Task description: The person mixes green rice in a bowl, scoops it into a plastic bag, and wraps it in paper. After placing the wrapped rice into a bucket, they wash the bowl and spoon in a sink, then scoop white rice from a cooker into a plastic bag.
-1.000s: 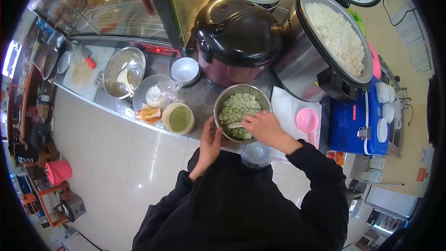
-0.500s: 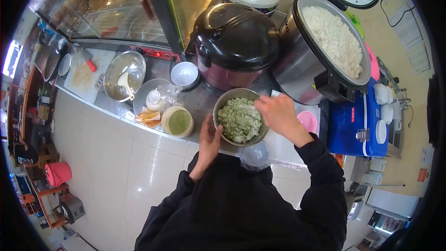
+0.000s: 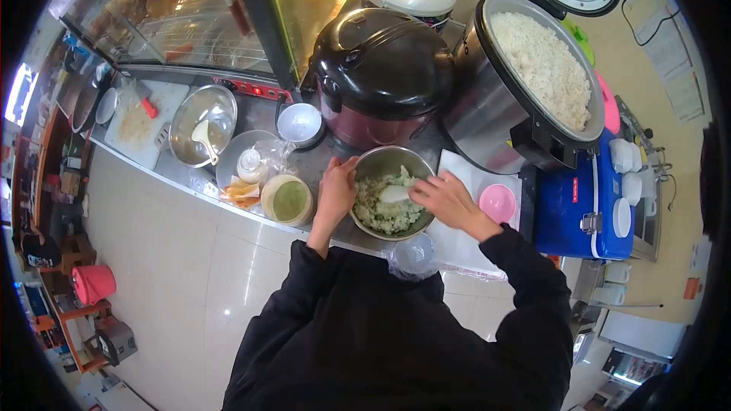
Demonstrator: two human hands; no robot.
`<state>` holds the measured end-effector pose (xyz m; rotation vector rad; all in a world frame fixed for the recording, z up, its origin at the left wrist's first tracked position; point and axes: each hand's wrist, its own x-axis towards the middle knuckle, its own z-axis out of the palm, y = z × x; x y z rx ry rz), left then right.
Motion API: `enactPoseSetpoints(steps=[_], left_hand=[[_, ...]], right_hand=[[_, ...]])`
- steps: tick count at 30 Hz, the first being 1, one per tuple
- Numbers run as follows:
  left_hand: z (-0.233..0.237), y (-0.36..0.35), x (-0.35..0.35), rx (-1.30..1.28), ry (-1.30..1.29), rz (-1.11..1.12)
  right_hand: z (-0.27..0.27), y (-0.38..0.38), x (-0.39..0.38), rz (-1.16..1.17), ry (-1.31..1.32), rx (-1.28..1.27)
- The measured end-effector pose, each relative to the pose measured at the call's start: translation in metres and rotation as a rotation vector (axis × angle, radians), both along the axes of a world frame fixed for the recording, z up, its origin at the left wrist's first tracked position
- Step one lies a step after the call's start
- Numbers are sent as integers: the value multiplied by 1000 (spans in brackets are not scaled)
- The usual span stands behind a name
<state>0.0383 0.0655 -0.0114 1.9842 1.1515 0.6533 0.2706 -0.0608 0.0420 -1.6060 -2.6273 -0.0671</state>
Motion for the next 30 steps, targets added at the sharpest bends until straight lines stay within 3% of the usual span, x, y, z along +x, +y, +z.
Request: enactPoseSetpoints(steps=[5, 8, 10, 14, 17, 20, 22, 25, 30], left_hand=[[13, -7, 6, 34, 140, 70], [16, -42, -7, 157, 67, 166], [9, -73, -17, 18, -40, 135], [-17, -74, -19, -222, -315, 78], [6, -72, -20, -554, -321, 142], [-32, -70, -23, -301, -376, 97], [-25, -71, -21, -190, -370, 94], [-14, -70, -19, -178, -334, 106], [-25, -64, -25, -109, -281, 85]], right_hand=[[35, -30, -5, -148, 67, -70], [58, -30, 4, -232, 54, -189], [67, -30, 5, -232, 36, -285], [-2, -25, -28, -265, -66, -57], [3, -7, -19, -345, -40, -92], [54, -8, -16, -395, 35, -206], [83, -9, -23, -472, 141, -221], [15, -7, -36, -446, 171, -126], [43, -19, -36, -496, 115, -211]])
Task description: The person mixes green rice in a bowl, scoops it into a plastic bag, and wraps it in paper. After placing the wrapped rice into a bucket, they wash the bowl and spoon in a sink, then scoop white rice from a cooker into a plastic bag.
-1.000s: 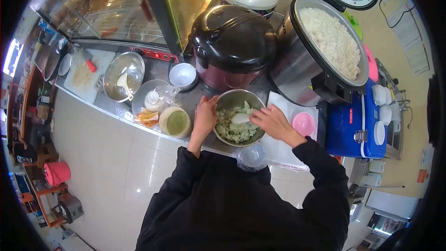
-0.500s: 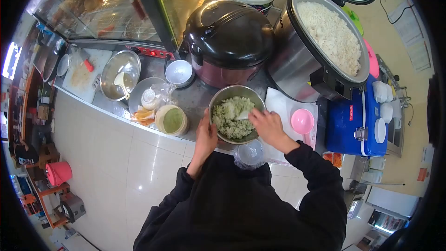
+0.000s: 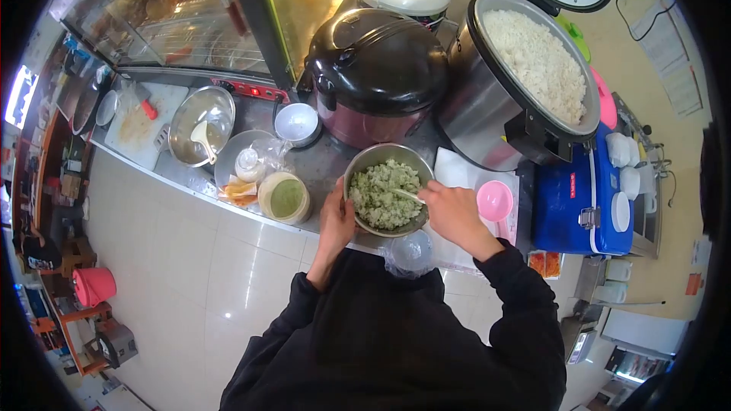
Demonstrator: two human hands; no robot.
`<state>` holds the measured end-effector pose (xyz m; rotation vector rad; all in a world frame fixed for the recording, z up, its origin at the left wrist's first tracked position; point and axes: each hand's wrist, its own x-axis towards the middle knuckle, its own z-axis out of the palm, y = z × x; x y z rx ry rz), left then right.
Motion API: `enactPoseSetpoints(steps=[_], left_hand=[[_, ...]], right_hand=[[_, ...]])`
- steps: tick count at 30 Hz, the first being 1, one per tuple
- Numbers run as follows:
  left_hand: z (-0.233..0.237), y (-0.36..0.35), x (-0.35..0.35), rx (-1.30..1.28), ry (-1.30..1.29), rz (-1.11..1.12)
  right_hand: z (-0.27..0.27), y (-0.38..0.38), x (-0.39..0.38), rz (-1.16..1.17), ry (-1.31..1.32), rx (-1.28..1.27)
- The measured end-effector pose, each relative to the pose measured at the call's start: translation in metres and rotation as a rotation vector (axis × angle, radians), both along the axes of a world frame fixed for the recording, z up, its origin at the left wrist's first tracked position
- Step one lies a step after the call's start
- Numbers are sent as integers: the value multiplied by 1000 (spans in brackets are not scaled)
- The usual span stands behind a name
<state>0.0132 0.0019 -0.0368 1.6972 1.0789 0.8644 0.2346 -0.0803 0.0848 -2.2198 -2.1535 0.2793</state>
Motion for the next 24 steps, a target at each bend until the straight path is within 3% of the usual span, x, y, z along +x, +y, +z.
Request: enactPoseSetpoints(steps=[2, 5, 8, 11, 14, 17, 22, 24], left_hand=[[-11, 4, 3, 188, -5, 0], [3, 2, 5, -58, 4, 9], [5, 6, 4, 82, 71, 4], [5, 7, 2, 136, 28, -6], [-3, 10, 4, 275, -10, 15], [10, 9, 3, 22, 31, 30], [9, 13, 4, 21, -60, 36], [8, 17, 1, 21, -35, 35]], right_hand=[[20, 6, -5, -63, 58, 82], [-59, 9, -9, 31, 4, 140], [-23, 4, 0, 13, -33, 12], [13, 7, 3, -188, -23, 68], [-57, 4, -5, -123, 21, 149], [-43, -6, -39, -76, -24, 140], [-30, -29, -59, 41, -104, 229], [-11, -32, -47, -22, 36, 189]])
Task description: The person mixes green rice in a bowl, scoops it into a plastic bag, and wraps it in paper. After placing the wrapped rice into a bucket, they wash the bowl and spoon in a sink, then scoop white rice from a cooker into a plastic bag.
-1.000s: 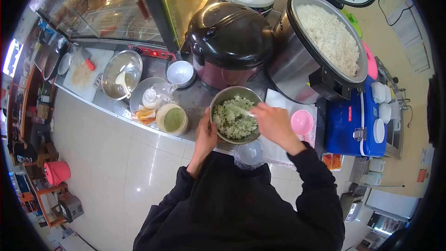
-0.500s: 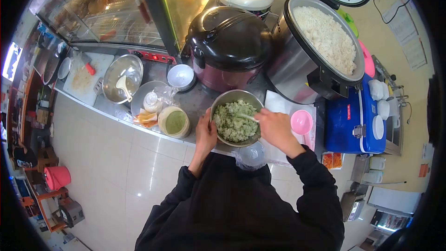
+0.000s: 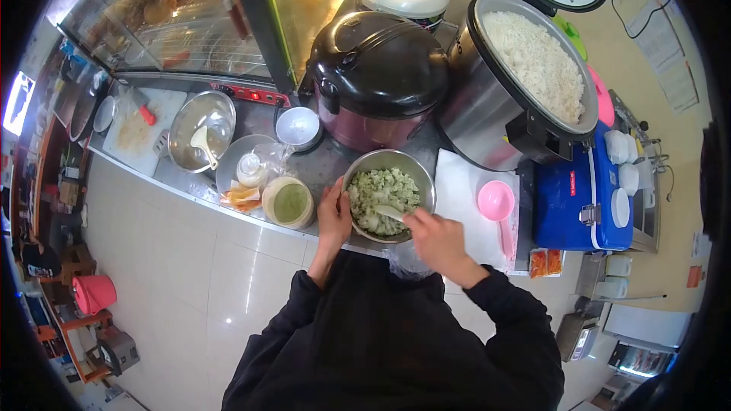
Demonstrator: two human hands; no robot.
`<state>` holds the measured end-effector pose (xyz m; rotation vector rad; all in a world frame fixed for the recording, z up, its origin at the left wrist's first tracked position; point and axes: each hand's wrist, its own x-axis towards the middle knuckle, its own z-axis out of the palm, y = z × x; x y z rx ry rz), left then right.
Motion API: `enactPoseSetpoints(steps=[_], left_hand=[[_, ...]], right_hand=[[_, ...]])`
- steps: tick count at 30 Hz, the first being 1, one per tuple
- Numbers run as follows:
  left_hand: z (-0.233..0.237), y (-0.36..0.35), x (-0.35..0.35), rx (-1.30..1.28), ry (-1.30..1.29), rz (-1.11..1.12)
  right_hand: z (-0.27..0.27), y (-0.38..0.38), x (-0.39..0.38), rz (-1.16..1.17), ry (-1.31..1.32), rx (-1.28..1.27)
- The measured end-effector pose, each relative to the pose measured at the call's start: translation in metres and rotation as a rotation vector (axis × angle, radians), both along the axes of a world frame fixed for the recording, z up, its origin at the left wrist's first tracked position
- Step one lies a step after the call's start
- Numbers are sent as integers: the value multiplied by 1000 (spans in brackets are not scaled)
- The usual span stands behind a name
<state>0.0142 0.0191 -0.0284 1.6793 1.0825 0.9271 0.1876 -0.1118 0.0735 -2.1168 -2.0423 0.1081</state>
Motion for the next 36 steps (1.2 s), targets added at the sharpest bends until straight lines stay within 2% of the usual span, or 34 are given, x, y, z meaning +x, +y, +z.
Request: enactPoseSetpoints(steps=[4, 7, 10, 11, 14, 17, 20, 23, 26, 27, 33, 36], left_hand=[[-3, 4, 0, 64, 62, -12], [-6, 5, 2, 87, 71, -10], [-3, 5, 2, 72, 61, -23], [-2, 6, 2, 62, 55, -26], [-9, 7, 3, 142, 65, -8], [-6, 11, 4, 114, 99, -7], [2, 19, 9, 145, 121, -29], [-11, 38, 22, 268, 20, -140], [1, 45, 31, 143, -6, -122], [3, 47, 30, 145, 7, -120], [-15, 63, 33, 199, 43, -38], [-2, 61, 33, 164, 74, 11]], right_hand=[[27, 20, 36, -139, 254, -117], [7, 44, 57, -92, 471, -261], [-36, 55, 53, -91, 291, -306], [-49, 54, 53, -57, 150, -171], [-39, 64, 51, -95, -69, -143], [-3, 62, 56, 29, -51, -152], [16, 84, 62, 66, -111, -14], [-35, 125, 65, 349, -28, 8], [-49, 131, 54, 573, 114, -30], [-37, 119, 55, 611, 46, -64], [-16, 39, 78, 499, 0, 79], [8, 28, 84, 356, -27, 0]])
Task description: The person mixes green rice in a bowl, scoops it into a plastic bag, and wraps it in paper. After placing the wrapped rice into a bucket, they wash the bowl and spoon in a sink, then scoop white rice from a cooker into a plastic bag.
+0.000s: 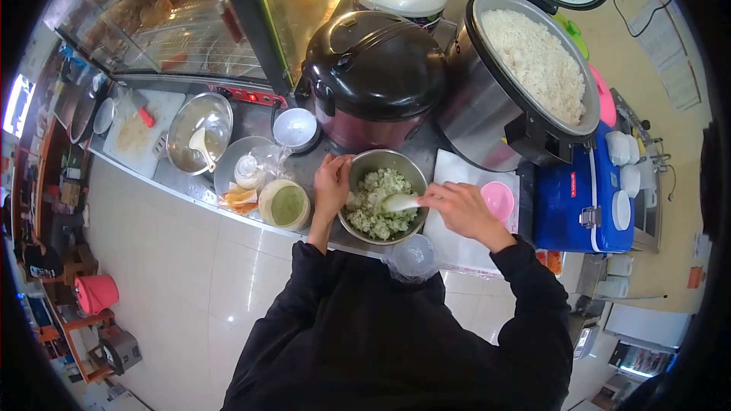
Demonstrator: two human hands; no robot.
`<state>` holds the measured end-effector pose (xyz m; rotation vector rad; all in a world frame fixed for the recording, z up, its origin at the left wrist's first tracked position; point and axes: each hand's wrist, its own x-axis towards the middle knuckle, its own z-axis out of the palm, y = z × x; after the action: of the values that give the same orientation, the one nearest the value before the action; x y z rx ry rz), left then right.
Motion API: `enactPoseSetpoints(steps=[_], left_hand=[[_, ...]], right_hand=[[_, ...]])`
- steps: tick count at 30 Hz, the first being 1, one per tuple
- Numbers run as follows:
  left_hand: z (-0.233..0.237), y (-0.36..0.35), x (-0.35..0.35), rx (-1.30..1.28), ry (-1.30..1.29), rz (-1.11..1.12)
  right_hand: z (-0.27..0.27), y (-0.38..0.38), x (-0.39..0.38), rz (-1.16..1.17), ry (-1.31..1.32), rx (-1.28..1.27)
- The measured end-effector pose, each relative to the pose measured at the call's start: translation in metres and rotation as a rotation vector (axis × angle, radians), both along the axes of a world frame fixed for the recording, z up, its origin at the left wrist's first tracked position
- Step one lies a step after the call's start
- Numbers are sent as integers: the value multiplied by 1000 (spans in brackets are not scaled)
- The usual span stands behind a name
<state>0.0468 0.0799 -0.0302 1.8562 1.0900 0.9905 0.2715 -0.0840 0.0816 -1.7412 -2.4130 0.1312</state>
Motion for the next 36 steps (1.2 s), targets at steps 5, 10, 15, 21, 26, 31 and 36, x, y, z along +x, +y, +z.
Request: enactPoseSetpoints(steps=[5, 10, 15, 21, 26, 31, 36], left_hand=[[-4, -9, 2, 33, -8, 106], [-4, -9, -1, -15, -5, 107], [-4, -13, -1, -70, -81, 130], [-19, -11, -4, -97, -107, 103], [-16, -17, 1, -166, -180, 135], [-12, -24, -2, -227, -227, 156], [5, -36, 1, -284, -261, 147]], right_hand=[[-13, 5, -22, -84, -98, -128], [-26, 31, -39, -87, 39, -33], [17, 12, -17, -136, -68, -192], [-6, 20, -48, -172, 100, -118], [3, 12, -47, -310, 96, -84], [10, 16, -64, -350, 205, -119], [-21, 18, -89, -372, 127, -108]])
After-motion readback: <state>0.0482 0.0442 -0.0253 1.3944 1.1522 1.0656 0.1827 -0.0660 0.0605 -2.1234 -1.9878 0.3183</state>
